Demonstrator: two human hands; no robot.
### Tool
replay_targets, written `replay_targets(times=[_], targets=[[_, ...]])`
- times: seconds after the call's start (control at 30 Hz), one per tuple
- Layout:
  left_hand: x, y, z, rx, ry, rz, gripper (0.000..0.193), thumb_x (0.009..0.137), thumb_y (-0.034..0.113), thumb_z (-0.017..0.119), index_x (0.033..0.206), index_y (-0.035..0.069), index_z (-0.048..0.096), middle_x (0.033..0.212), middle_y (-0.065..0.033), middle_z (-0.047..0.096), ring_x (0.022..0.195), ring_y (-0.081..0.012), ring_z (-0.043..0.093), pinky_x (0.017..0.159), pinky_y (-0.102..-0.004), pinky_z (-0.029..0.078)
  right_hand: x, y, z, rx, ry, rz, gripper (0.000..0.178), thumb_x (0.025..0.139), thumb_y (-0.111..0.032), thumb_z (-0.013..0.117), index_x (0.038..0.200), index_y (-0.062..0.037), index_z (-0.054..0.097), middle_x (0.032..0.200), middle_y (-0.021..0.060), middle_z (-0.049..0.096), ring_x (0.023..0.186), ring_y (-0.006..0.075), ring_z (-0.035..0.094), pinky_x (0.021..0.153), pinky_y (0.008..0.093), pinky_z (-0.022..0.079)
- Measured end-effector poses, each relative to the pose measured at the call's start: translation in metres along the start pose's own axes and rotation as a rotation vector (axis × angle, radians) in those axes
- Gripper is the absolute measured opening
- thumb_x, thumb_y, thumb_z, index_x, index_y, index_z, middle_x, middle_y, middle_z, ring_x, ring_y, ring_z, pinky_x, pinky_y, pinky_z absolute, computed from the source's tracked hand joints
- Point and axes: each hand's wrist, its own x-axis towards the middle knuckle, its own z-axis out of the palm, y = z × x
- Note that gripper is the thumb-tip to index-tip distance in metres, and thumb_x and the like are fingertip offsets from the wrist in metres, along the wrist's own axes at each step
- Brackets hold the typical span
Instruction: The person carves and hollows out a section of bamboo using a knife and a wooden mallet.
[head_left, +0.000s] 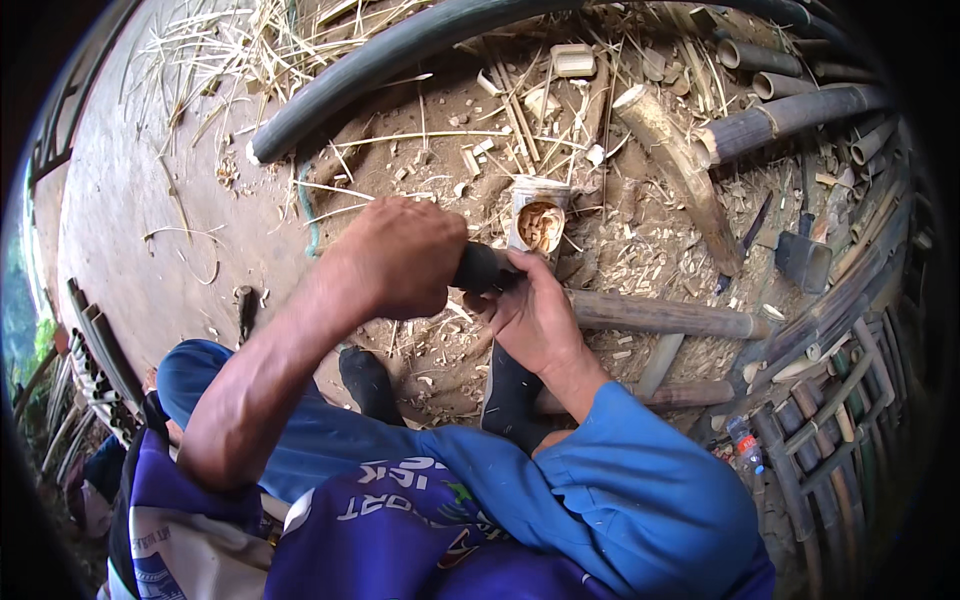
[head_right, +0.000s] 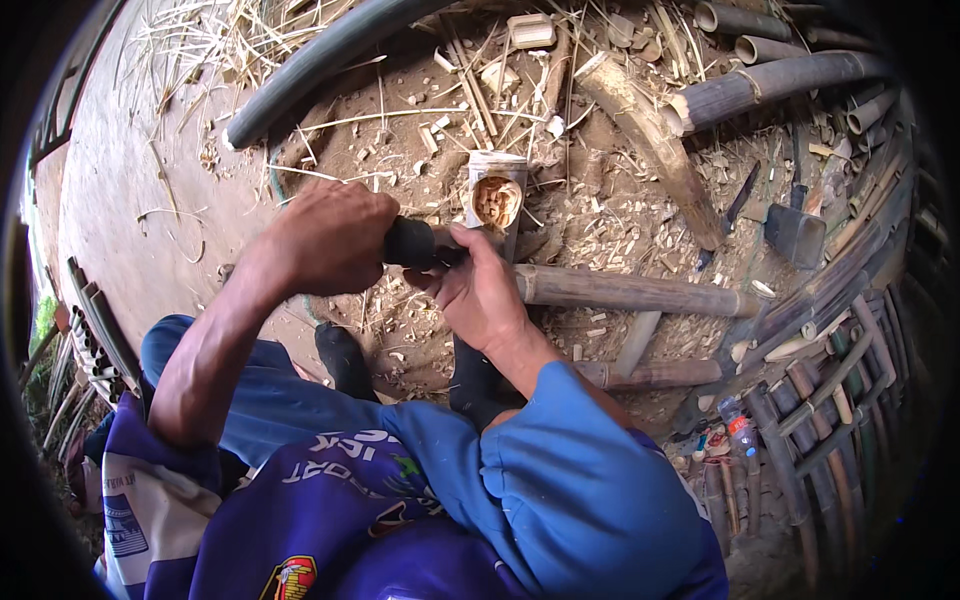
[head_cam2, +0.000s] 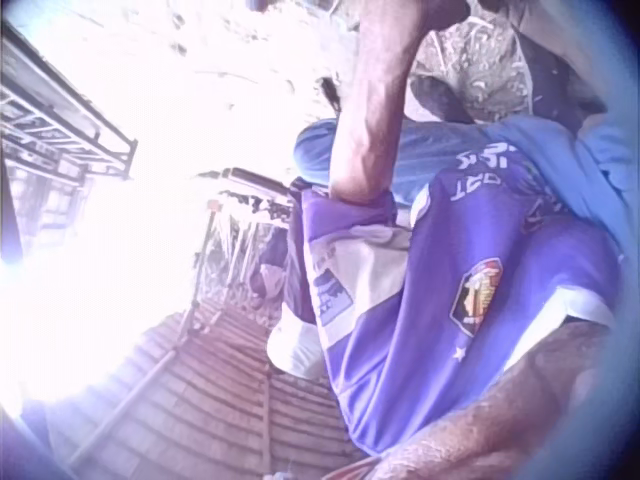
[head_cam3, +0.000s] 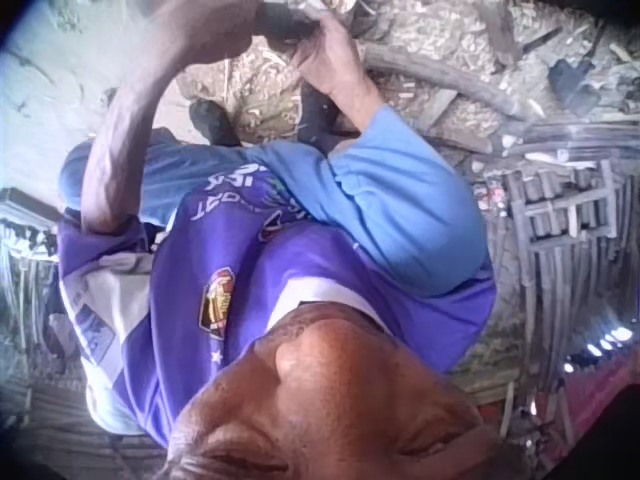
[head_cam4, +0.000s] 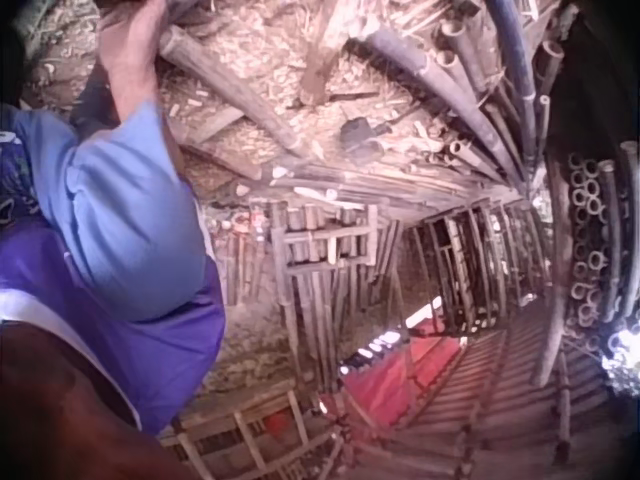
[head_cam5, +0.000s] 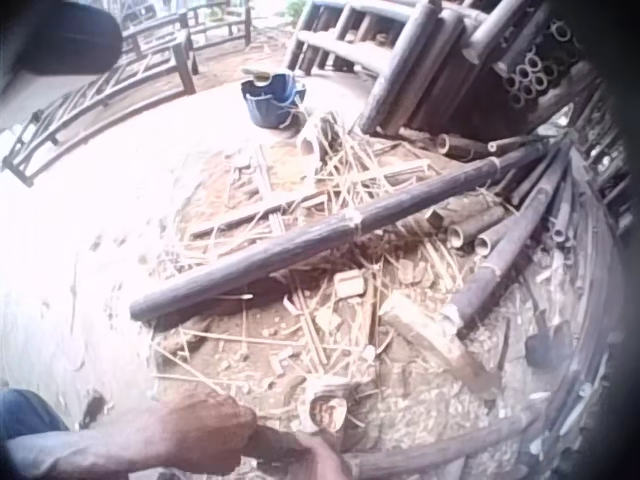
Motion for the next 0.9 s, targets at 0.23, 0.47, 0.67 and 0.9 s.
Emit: replay_targets(times=[0.23,0.47,0.67,0.9], targets=[[-0.021,0.059,0.115,-0.677,0.014,-0.274,0.056,0.081,0.025,0.077,0.121,-0.003,0.051,0.085,-0.0293,0.068,0.085,-0.0444,0.069,0.076,-0.0498,0.055,-0.032,-0.021,-0.02,-0.653,0.255,0.028,0.033,0.096,-0.034,0.059,0.102,-0.0017,0.063,0.087,0.0065,0.065,0.073,0.0179,0.065,0.051,0.0332,0.051],[-0.031,0.096,0.118,-0.854,0.291,0.063,0.083,0.088,0.025,0.073,0.152,-0.001,0.027,0.136,-0.0319,0.047,0.127,-0.0426,0.051,0.109,-0.0471,0.042,-0.075,-0.084,-0.024,-1.289,0.269,-0.478,0.03,0.101,-0.03,0.058,0.106,-0.0005,0.058,0.088,0.0089,0.065,0.081,0.0185,0.066,0.071,0.0356,0.053],[-0.029,0.061,0.112,-0.703,0.462,-0.149,0.057,0.088,0.02,0.071,0.137,-0.001,0.05,0.125,-0.0261,0.059,0.119,-0.0429,0.058,0.103,-0.0482,0.047,-0.04,-0.184,-0.102,-2.442,0.554,-0.781,0.036,0.088,-0.035,0.074,0.1,-0.0026,0.062,0.084,0.0145,0.067,0.07,0.0255,0.065,0.063,0.042,0.053],[0.033,0.049,0.111,-0.469,0.717,0.005,0.063,0.086,0.022,0.074,0.141,0.001,0.049,0.131,-0.023,0.059,0.12,-0.0376,0.058,0.102,-0.046,0.047,-0.027,-0.174,-0.123,-2.444,0.713,-0.993,0.07,0.078,-0.05,0.081,0.124,-0.0017,0.059,0.117,0.02,0.062,0.112,0.031,0.057,0.094,0.0541,0.044]])
